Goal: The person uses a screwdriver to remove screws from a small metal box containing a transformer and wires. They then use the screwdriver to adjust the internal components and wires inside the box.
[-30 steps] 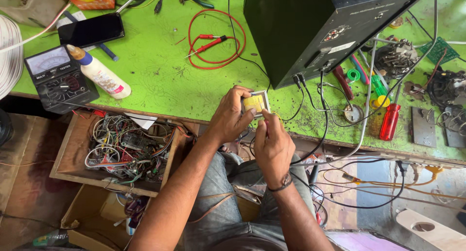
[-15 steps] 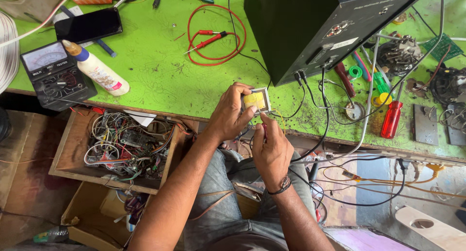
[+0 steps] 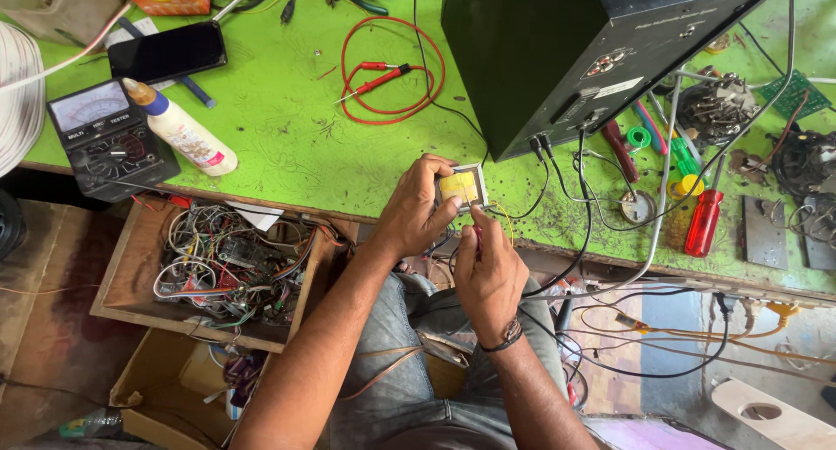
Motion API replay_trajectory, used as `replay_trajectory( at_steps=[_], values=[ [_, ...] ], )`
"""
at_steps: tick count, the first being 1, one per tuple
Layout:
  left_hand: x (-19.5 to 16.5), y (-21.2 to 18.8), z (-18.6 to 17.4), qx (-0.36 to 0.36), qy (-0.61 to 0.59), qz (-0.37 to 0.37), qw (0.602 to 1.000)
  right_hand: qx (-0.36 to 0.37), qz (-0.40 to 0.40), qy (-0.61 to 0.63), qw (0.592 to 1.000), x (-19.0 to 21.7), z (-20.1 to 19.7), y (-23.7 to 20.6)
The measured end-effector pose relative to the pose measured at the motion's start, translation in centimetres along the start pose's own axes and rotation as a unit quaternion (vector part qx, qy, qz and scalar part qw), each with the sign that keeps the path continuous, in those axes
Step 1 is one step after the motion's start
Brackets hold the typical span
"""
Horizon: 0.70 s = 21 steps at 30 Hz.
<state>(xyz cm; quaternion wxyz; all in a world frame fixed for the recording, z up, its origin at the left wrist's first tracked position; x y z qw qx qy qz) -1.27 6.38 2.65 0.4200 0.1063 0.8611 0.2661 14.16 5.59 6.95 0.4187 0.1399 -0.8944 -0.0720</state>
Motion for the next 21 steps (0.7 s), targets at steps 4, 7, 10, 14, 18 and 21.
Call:
replay_trajectory(
  at_steps=[4,7,10,14,18,21],
  values=[
    [0.2,-0.1,0.2,-0.004,0.005,0.008,1.000,0.000,-0.006,0.012,1.000,-0.2,0.0,-0.2],
    [0.3,-0.1,0.3,-0.006,0.005,0.005,1.000,-0.002,-0.011,0.009,1.000,-0.3,-0.1,-0.2],
    [0.2,0.0,0.2,-0.006,0.005,0.004,1.000,0.010,-0.007,-0.001,1.000,-0.1,0.0,-0.1],
    [0.1,0.1,0.1,-0.005,0.007,0.008,1.000,0.003,-0.021,0.002,1.000,0.4,0.0,0.0],
    [0.1,0.0,0.2,-0.007,0.005,0.012,1.000,-0.004,-0.025,-0.003,1.000,0.0,0.9,0.3],
    [0.1,-0.1,0.1,-0.006,0.001,0.007,1.000,0.004,-0.006,-0.007,1.000,-0.8,1.8,0.2]
  ],
)
Point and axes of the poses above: each hand's wrist, its own y-axis towards the middle knuckle, its own z-axis out of the palm, x = y × z, the point moved 7 cm from there along y, towards the middle knuckle, and after that the axes turned 10 degrees about z, right-handed, at the moved point
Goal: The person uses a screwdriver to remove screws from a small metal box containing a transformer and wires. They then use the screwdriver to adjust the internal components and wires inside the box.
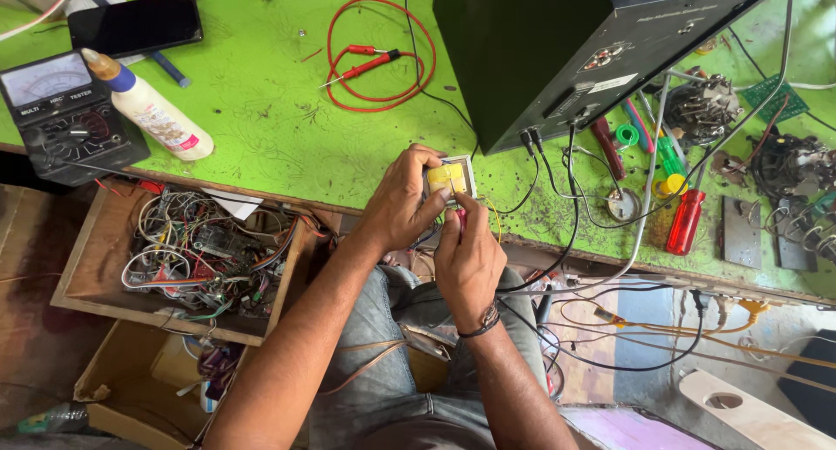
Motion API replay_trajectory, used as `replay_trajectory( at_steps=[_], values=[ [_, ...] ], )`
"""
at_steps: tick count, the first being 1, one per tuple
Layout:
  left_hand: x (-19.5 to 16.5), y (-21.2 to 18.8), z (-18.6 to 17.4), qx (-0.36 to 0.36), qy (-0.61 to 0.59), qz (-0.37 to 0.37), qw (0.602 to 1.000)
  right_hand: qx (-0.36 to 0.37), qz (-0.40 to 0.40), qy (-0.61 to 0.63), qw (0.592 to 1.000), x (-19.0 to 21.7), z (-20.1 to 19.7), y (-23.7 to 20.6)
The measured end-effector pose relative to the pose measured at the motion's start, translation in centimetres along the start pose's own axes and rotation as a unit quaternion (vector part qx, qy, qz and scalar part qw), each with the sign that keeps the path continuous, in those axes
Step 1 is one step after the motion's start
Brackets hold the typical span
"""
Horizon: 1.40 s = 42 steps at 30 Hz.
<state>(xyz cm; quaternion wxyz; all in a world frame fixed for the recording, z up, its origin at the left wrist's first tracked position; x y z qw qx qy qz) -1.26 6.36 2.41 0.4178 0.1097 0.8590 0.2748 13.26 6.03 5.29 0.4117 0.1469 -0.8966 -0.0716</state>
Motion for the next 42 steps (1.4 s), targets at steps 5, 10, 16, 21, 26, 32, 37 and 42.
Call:
replay_trajectory(
  at_steps=[5,10,16,21,26,32,37,42],
  values=[
    [-0.5,0.4,-0.3,-0.003,0.009,0.012,1.000,-0.038,-0.015,-0.034,0.999,0.0,0.9,-0.1],
    [-0.9,0.3,-0.3,0.002,0.010,0.009,1.000,-0.034,-0.004,-0.013,0.999,0.3,1.0,-0.1],
    [-1.1,0.3,-0.4,0.007,0.023,0.012,1.000,-0.001,-0.016,-0.016,1.000,-0.6,0.0,0.1],
    [-0.9,0.1,-0.3,0.002,0.011,0.001,1.000,-0.127,-0.062,-0.049,0.989,-1.8,3.4,-0.8],
    [-1.0,0.2,-0.4,0.006,0.006,0.003,1.000,-0.171,-0.068,-0.046,0.982,-3.3,4.7,-2.1],
    [-1.8,0.7,-0.7,0.022,0.017,0.011,1.000,-0.108,0.006,0.141,0.984,-4.0,1.3,-0.9],
    [-2.2,0.7,-1.5,-0.010,-0.013,0.024,1.000,-0.091,0.003,0.078,0.993,-2.3,-1.7,2.3],
    [-2.2,0.8,-1.7,-0.027,-0.039,0.024,0.999,0.017,-0.048,0.156,0.986,0.0,-1.5,6.2]
  ],
)
Point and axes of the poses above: each hand's wrist, its own y-axis towards the middle knuckle, its own z-axis out of the palm, x = y × z, the point moved 7 cm from there along y, towards the middle knuckle, and after that the axes turned 10 degrees about z, right-handed, at the moved point
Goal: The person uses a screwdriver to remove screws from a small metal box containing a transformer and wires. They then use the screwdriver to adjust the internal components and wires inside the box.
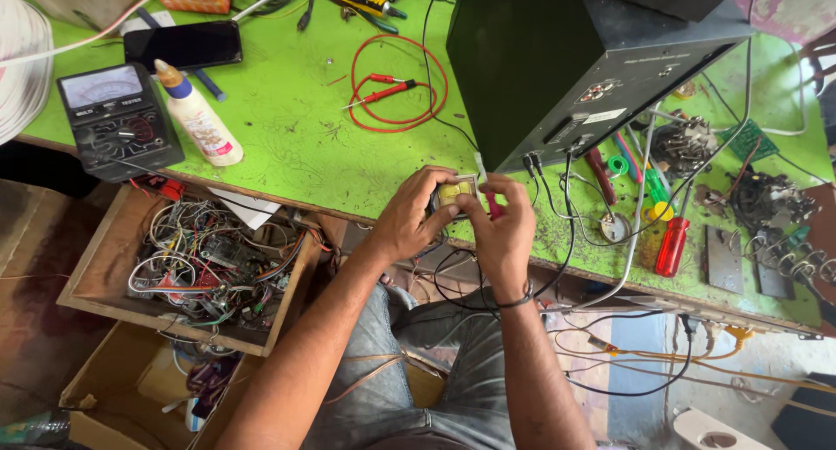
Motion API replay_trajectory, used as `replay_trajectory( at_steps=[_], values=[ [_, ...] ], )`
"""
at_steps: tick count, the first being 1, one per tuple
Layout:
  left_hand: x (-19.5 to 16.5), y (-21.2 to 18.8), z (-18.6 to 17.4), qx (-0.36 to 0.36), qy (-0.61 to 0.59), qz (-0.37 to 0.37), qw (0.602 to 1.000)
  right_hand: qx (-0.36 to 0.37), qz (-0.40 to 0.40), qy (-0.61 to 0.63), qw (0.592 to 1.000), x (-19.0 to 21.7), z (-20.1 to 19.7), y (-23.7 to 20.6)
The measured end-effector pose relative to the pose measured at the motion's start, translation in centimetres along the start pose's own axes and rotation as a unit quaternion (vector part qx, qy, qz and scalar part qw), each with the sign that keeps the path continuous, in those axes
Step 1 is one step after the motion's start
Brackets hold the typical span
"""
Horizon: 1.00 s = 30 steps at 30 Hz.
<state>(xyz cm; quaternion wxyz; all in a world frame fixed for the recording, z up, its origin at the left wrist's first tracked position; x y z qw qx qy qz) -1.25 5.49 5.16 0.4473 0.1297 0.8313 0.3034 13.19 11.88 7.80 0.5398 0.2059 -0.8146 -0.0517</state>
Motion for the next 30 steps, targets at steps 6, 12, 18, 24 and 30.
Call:
replay_trajectory(
  at_steps=[6,12,18,24,30],
  values=[
    [0.6,0.0,0.2,-0.005,-0.011,-0.015,1.000,0.021,-0.006,-0.011,1.000,-1.1,0.4,1.3],
    [1.1,-0.3,0.4,-0.023,-0.037,-0.026,0.999,-0.001,0.119,0.041,0.992,-5.3,1.3,1.6],
    [2.1,-0.2,0.6,-0.022,-0.066,-0.084,0.994,0.020,0.164,0.076,0.983,-6.6,1.7,1.7],
    [1.4,-0.2,0.0,-0.064,-0.046,-0.052,0.996,0.008,0.063,0.070,0.996,-3.7,1.1,1.8],
    [1.0,-0.5,0.0,-0.072,-0.010,-0.043,0.996,-0.039,-0.004,-0.090,0.995,1.6,-1.6,-3.2]
  ],
)
Point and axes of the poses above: each hand's wrist, its own y-axis towards the middle knuckle, its own z-axis out of the palm, x = y × z, the point moved 7 cm from there along y, towards the middle knuckle, and after that the axes turned 10 degrees about z, right-handed, at the moved point
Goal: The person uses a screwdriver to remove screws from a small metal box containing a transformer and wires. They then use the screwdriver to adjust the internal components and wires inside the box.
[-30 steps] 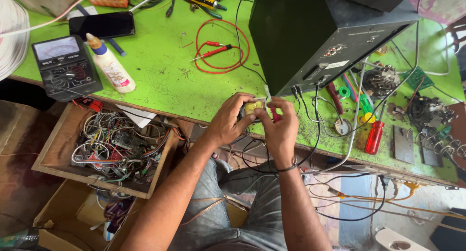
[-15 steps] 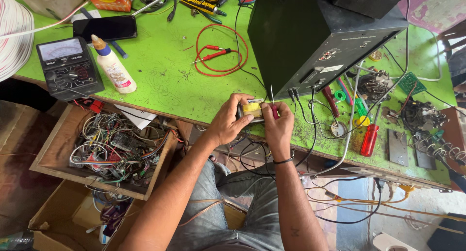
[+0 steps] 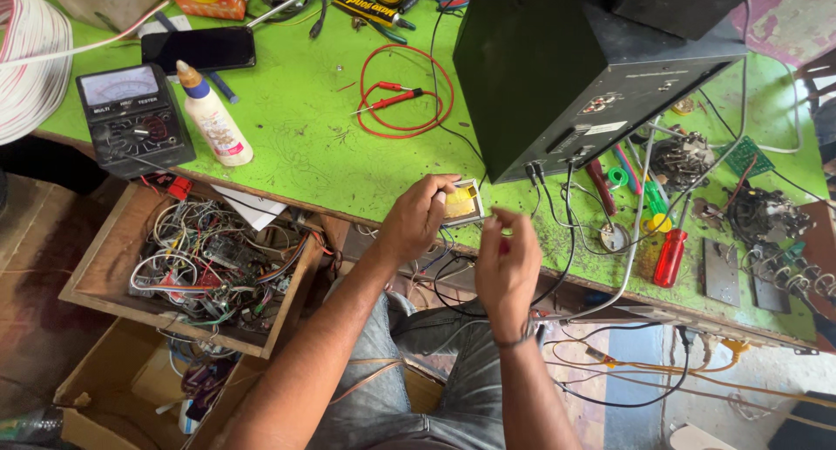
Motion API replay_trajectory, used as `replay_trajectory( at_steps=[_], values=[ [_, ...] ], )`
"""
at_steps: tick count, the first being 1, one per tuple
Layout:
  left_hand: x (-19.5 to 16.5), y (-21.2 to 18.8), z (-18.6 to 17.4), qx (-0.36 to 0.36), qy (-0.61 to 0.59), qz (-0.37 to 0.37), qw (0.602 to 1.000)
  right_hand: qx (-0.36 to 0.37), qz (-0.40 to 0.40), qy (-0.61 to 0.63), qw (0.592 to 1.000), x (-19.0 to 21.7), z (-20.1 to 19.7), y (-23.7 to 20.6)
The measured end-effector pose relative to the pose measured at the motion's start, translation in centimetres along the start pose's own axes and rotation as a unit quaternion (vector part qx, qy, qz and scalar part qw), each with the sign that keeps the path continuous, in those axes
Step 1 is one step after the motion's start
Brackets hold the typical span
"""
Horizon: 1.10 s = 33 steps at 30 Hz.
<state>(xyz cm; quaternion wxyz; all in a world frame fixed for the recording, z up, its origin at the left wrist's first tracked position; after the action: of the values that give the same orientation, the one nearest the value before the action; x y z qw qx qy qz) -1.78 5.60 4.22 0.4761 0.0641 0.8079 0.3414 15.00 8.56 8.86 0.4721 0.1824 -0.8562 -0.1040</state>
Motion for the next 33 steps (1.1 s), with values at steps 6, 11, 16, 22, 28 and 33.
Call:
replay_trajectory(
  at_steps=[6,11,16,22,28,33],
  values=[
    [-0.3,0.1,0.0,-0.006,-0.009,0.013,1.000,0.039,0.011,-0.057,0.998,1.8,-0.1,-2.4],
    [-0.7,0.1,-0.3,0.002,0.010,0.031,0.999,0.033,0.017,-0.054,0.998,1.6,0.4,-2.2],
    [-0.3,0.1,-0.2,0.003,-0.009,0.008,1.000,0.035,0.026,-0.047,0.998,1.0,1.0,-2.0],
    [-0.3,0.1,-0.2,0.003,-0.007,0.012,1.000,0.012,-0.006,-0.043,0.999,0.9,1.0,-2.5],
    [-0.2,0.2,0.0,0.001,-0.003,0.008,1.000,-0.007,0.007,-0.029,1.000,0.0,2.5,-3.1],
    [-0.2,0.3,0.2,0.002,-0.005,0.012,1.000,-0.012,0.015,-0.028,0.999,-0.3,2.4,-3.5]
  ],
)
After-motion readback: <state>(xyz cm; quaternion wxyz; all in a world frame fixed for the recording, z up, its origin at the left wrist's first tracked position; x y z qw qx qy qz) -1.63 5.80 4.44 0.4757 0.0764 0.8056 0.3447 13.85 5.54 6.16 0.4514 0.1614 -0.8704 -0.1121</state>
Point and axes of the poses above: each hand's wrist, its own y-axis towards the middle knuckle, its own z-axis out of the palm, x = y × z, the point moved 7 cm from there along y, towards the middle knuckle, and after that the axes turned 10 degrees about z, right-handed, at the moved point
